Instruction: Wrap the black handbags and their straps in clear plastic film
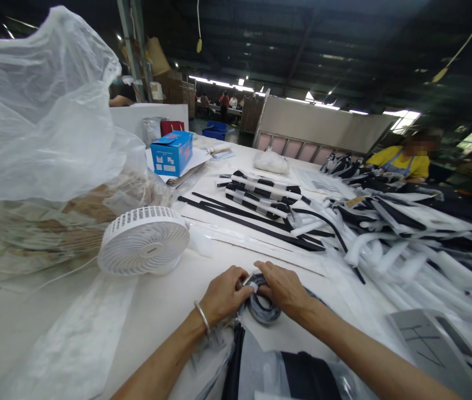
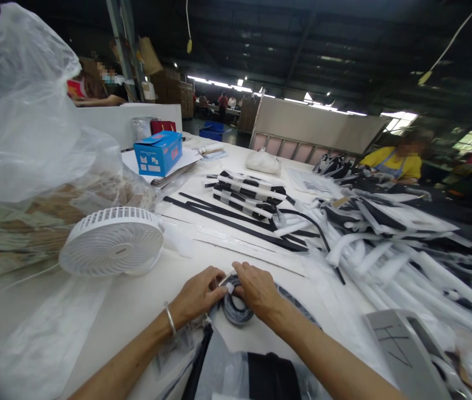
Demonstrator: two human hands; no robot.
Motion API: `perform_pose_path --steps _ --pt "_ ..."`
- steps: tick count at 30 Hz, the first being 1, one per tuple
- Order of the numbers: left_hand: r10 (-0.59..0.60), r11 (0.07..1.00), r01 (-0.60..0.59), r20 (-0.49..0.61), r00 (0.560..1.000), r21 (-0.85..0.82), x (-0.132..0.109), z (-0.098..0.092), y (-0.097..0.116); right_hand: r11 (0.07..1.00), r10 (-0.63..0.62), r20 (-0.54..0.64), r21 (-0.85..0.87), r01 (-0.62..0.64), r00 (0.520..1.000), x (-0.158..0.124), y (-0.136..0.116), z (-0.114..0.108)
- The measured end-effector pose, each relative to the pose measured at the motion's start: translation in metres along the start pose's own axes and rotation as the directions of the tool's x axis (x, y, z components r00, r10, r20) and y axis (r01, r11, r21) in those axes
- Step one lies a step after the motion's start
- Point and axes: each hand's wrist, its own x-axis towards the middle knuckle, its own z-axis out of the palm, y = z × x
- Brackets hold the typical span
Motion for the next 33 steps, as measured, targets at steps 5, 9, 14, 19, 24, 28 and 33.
perform_pose_path --steps 5,9,14,19,24,28,33 --pt "0.041 0.998 -0.040 -0.025 0.999 0.039 -0.002 0.009 0.001 0.999 0.044 0.044 0.010 -0.044 0.998 -0.004 0.013 0.007" --pt "0.103 0.994 -0.105 0.033 0.994 0.044 -0.001 0.007 -0.002 0.981 0.193 0.051 0.004 -0.194 0.980 -0.009 0.025 0.011" --pt "0.057 0.988 -0.069 0.096 0.994 0.135 0.004 0.001 0.009 0.985 0.170 0.037 0.012 -0.170 0.985 -0.010 0.026 0.008" --pt "0.078 0.919 -0.121 0.128 0.989 0.375 0.024 0.003 0.034 0.994 0.102 -0.025 0.028 -0.102 0.994 -0.012 0.023 0.008" --pt "0.066 0.850 -0.118 0.119 0.991 0.513 0.040 0.023 0.046 0.991 0.125 -0.055 0.047 -0.123 0.991 -0.016 0.020 0.008" --pt "0.077 0.803 -0.114 0.088 0.993 0.585 0.048 0.031 0.039 0.990 0.128 -0.047 0.062 -0.125 0.991 -0.013 0.026 0.006" --pt "0.134 0.787 -0.228 0.201 0.970 0.574 0.058 0.033 0.025 0.958 0.072 -0.074 0.283 -0.049 0.995 -0.034 0.045 -0.021"
